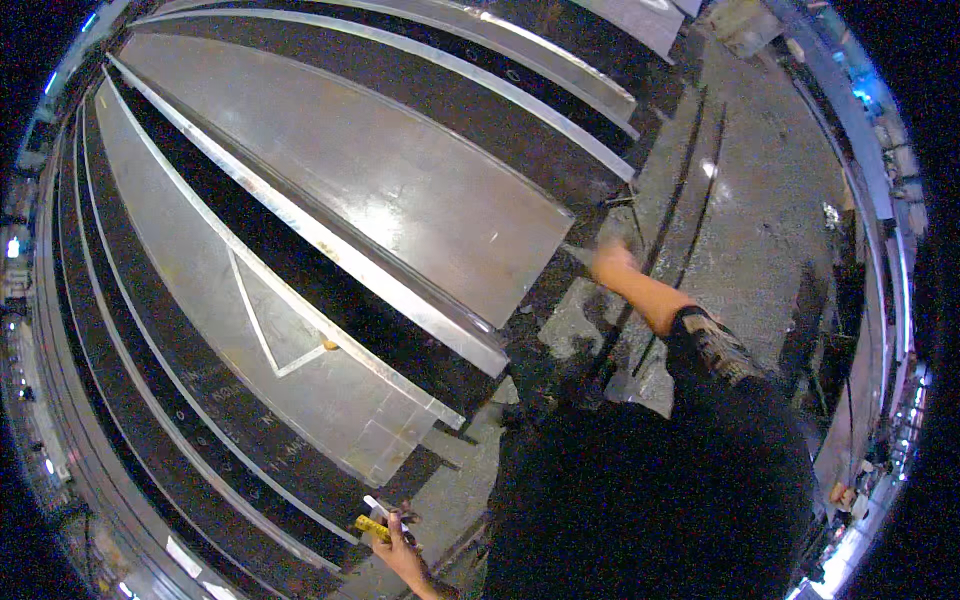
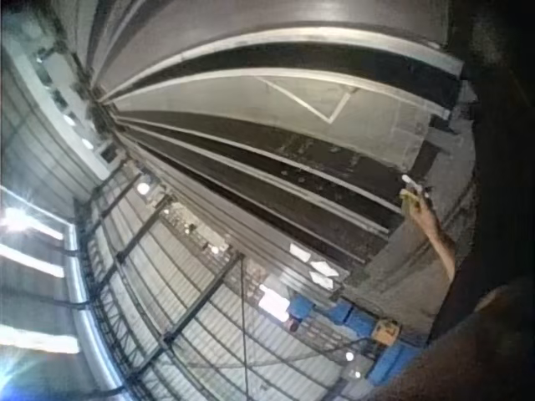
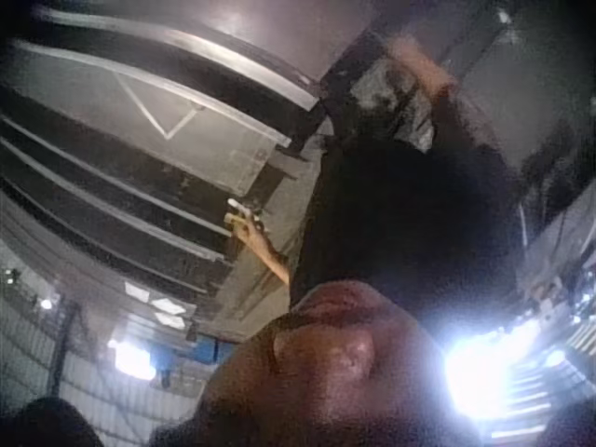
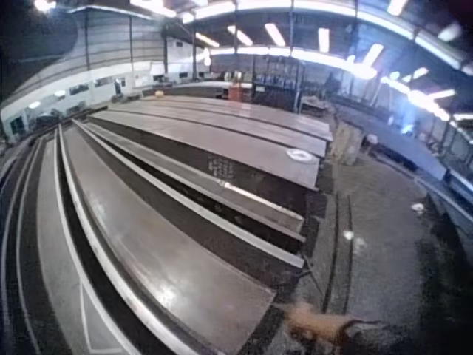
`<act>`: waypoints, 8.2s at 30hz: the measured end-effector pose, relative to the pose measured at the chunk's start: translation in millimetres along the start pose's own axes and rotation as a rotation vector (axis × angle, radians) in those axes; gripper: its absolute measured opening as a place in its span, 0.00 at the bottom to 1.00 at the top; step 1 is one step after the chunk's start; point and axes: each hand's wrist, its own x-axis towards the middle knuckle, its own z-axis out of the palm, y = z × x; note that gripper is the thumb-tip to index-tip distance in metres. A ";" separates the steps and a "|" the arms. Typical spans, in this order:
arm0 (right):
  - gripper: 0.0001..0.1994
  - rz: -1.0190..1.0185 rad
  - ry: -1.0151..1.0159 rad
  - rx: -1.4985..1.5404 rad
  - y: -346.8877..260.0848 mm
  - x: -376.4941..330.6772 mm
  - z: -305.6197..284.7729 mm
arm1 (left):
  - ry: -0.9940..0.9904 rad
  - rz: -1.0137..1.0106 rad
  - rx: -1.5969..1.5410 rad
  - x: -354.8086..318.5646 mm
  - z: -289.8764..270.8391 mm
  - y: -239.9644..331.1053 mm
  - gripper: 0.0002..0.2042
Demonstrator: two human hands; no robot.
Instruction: The person wipes a metal sheet with a cloth, then uses a tape measure, a try square, and a white marker to measure and mark lines on the sheet. The person repeatedly repositions the try square and marks multiple lines on the same sheet.
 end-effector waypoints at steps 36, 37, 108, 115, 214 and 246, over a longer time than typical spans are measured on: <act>0.20 -0.561 -0.713 -0.405 -3.9 -221.5 -43.3 | 0.100 -0.048 -0.036 -50.7 -137.6 -101.3 0.12; 0.20 -0.507 -0.762 -0.380 3.3 -237.5 -49.3 | 0.117 -0.032 -0.005 -45.3 -143.8 -112.3 0.12; 0.10 -0.564 0.034 0.280 64.1 -184.2 85.4 | 0.097 0.140 0.242 -16.3 -40.3 13.5 0.11; 0.12 -0.134 -0.257 0.269 58.6 -262.2 83.9 | -0.163 0.304 0.136 2.0 -74.4 -17.9 0.11; 0.15 -1.110 -0.038 0.564 -36.3 -94.6 -163.6 | -0.135 0.059 0.376 -17.1 296.9 -56.0 0.23; 0.16 -0.537 0.232 1.152 -199.9 -159.8 7.8 | 0.156 -0.476 0.149 -139.5 143.4 -215.5 0.20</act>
